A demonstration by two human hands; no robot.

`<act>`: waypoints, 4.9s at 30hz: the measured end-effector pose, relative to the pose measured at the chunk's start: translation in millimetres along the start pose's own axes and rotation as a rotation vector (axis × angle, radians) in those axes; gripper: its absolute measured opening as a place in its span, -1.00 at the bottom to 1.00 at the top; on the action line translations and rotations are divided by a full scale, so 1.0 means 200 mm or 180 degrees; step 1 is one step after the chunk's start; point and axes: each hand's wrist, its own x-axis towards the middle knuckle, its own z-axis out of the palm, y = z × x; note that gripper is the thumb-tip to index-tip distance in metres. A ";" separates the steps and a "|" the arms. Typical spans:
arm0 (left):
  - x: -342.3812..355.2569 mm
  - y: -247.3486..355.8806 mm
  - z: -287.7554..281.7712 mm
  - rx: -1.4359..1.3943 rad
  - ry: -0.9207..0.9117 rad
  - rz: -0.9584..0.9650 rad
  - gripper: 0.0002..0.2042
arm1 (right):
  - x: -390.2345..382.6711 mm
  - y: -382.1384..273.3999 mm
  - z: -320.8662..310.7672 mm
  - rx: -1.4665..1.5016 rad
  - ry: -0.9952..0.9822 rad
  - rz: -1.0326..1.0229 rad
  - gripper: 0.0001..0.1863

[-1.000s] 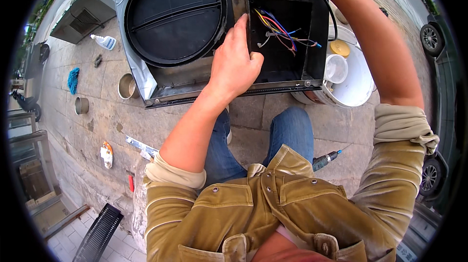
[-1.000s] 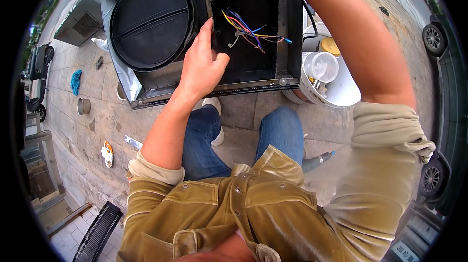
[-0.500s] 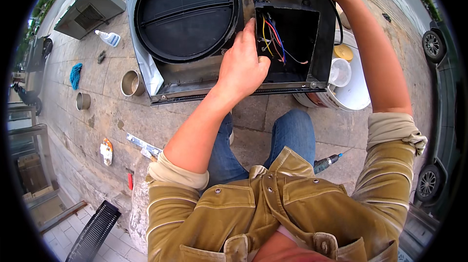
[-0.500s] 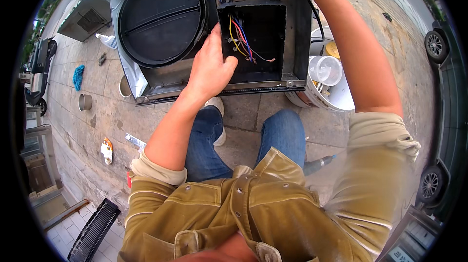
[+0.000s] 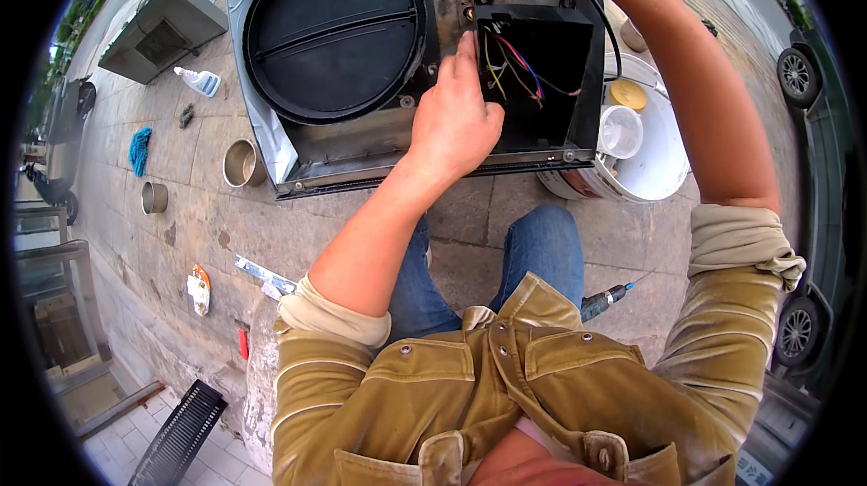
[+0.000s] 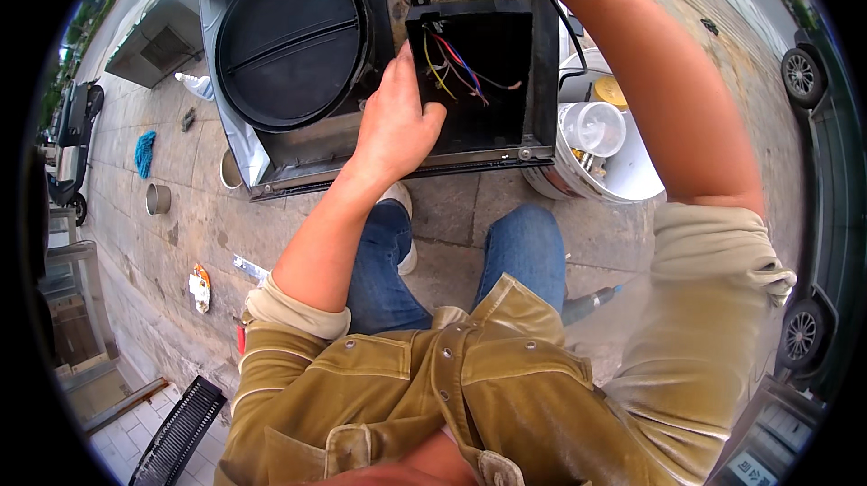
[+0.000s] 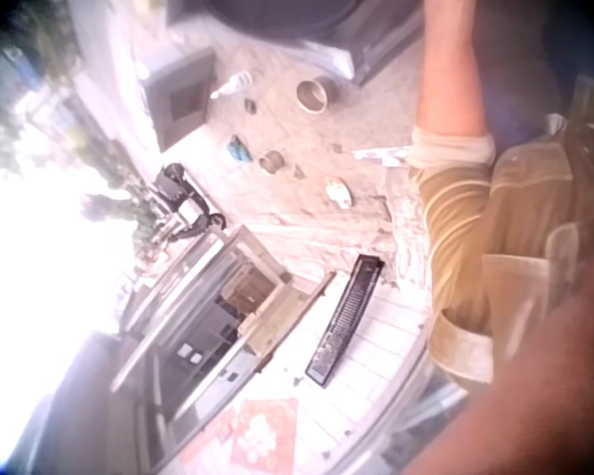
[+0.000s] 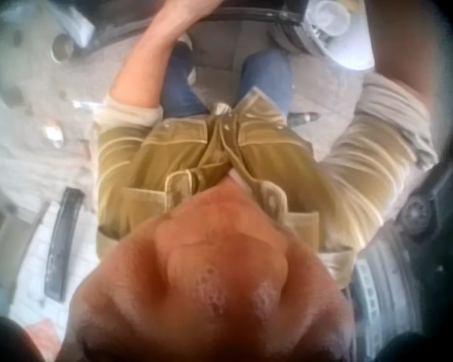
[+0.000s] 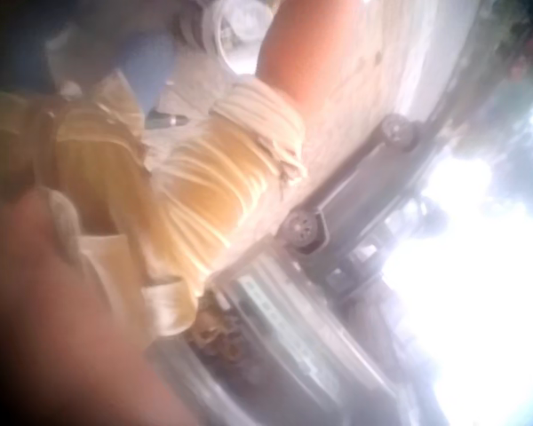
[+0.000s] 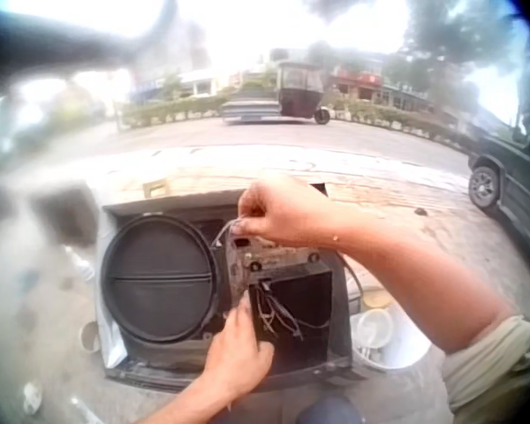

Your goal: The person uses a cordless drill to remove screws from a metal housing containing a circular black component. They then pick up a black rectangular box and connect several colored wires to it before placing it inside the housing.

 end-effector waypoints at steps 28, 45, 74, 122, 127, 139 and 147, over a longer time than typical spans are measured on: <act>0.01 0.03 0.04 -0.0132 -0.0225 -0.0134 -0.30 | -0.05 0.29 0.02 0.2002 0.1185 0.0703 -0.83; 0.14 -0.01 0.10 0.0021 0.0001 -0.0515 -0.29 | -0.34 0.10 0.10 0.0346 0.1001 -0.0874 -0.84; 0.14 -0.06 0.05 0.0052 0.0084 -0.0299 -0.32 | -0.41 0.08 0.47 0.0129 0.0538 -0.1059 -0.74; -0.36 -0.29 -0.34 0.0428 0.0510 0.0377 -0.87 | -3.28 0.23 2.09 0.2458 0.3291 0.5906 -0.58; -0.28 -0.32 -0.41 0.1294 -0.0518 -0.0052 -0.81 | -3.39 0.39 1.97 0.2943 0.3323 0.6016 -0.69; -0.19 -0.28 -0.34 0.1208 -0.1798 -0.0504 -0.57 | -3.37 0.45 2.00 0.3350 0.3483 0.6307 -0.70; -0.15 -0.32 -0.28 0.1513 -0.1779 -0.0837 -0.61 | -3.42 0.46 1.97 0.3248 0.3096 0.6102 -0.93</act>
